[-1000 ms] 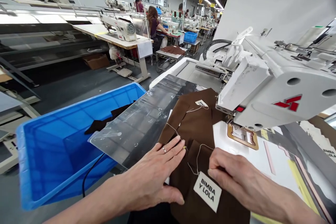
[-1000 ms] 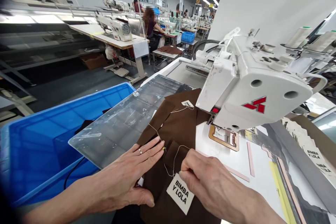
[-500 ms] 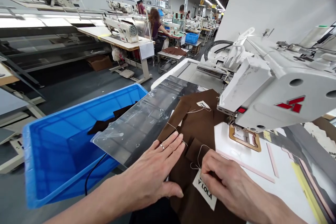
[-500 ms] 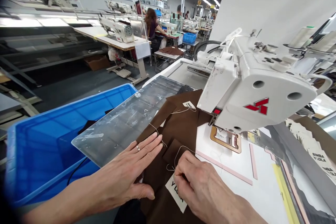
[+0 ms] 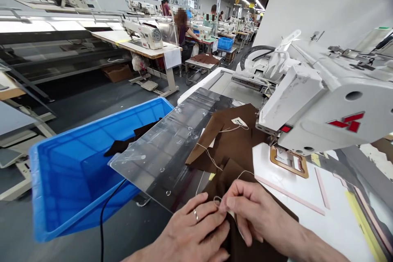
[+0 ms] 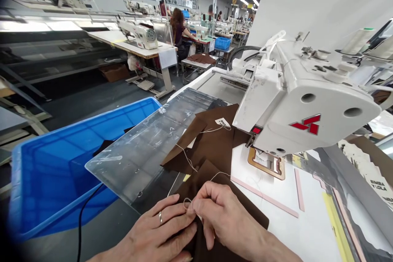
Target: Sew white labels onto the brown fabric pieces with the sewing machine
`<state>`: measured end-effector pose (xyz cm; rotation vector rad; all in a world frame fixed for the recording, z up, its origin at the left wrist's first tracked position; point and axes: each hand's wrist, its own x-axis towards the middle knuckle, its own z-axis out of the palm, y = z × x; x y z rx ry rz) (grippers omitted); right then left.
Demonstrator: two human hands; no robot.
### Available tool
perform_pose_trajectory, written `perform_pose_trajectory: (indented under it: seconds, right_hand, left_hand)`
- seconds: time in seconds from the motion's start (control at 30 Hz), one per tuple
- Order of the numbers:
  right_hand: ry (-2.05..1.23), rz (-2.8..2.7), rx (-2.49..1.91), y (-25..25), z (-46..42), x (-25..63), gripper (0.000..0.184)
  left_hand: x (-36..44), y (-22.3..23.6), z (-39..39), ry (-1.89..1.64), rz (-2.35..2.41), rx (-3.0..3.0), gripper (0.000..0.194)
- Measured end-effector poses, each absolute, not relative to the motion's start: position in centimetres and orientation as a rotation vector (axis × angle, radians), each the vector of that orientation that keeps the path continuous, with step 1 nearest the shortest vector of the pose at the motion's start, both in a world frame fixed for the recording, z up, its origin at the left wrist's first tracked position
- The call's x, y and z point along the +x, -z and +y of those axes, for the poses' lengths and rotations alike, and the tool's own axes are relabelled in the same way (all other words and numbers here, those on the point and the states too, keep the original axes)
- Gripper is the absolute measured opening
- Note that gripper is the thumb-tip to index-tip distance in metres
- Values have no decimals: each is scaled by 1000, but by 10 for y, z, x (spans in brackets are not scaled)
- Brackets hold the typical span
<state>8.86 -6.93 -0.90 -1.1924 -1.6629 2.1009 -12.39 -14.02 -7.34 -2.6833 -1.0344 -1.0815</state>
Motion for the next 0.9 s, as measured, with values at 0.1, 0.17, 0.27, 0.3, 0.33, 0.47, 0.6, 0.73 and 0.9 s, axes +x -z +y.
perform_pose_trajectory:
  seconds: [0.1, 0.17, 0.27, 0.3, 0.33, 0.47, 0.6, 0.73, 0.9]
  right_hand:
    - [-2009, -1834, -1189, 1, -64, 92, 20]
    - [-1803, -1984, -1267, -11, -59, 102, 24]
    - [-1564, -2126, -1443, -28, -51, 130, 29]
    - [-1502, -2143, -1478, -32, -48, 142, 31]
    - [-1431, -2134, -1503, -36, -47, 155, 33]
    - [-1098, -1958, -1667, -43, -52, 193, 42]
    - [-993, -2297, -1489, -35, -74, 174, 38]
    - [-871, -2531, -1258, -21, -82, 130, 18]
    - [-539, -2834, -1035, -3, -73, 112, 15]
  left_hand:
    - [-126, 67, -141, 1053, -1032, -2663, 27]
    - [-128, 54, -143, 915, -1065, -2718, 26]
    - [-132, 36, -145, 738, -1096, -2807, 28]
    - [-134, 33, -146, 743, -1093, -2809, 28]
    - [-134, 31, -146, 748, -1097, -2809, 28]
    - [-133, 35, -145, 705, -1101, -2846, 28]
    - [-130, 44, -148, 782, -1103, -2796, 26]
    - [-131, 47, -150, 791, -1093, -2765, 29]
    - [-126, 57, -145, 863, -1057, -2758, 37]
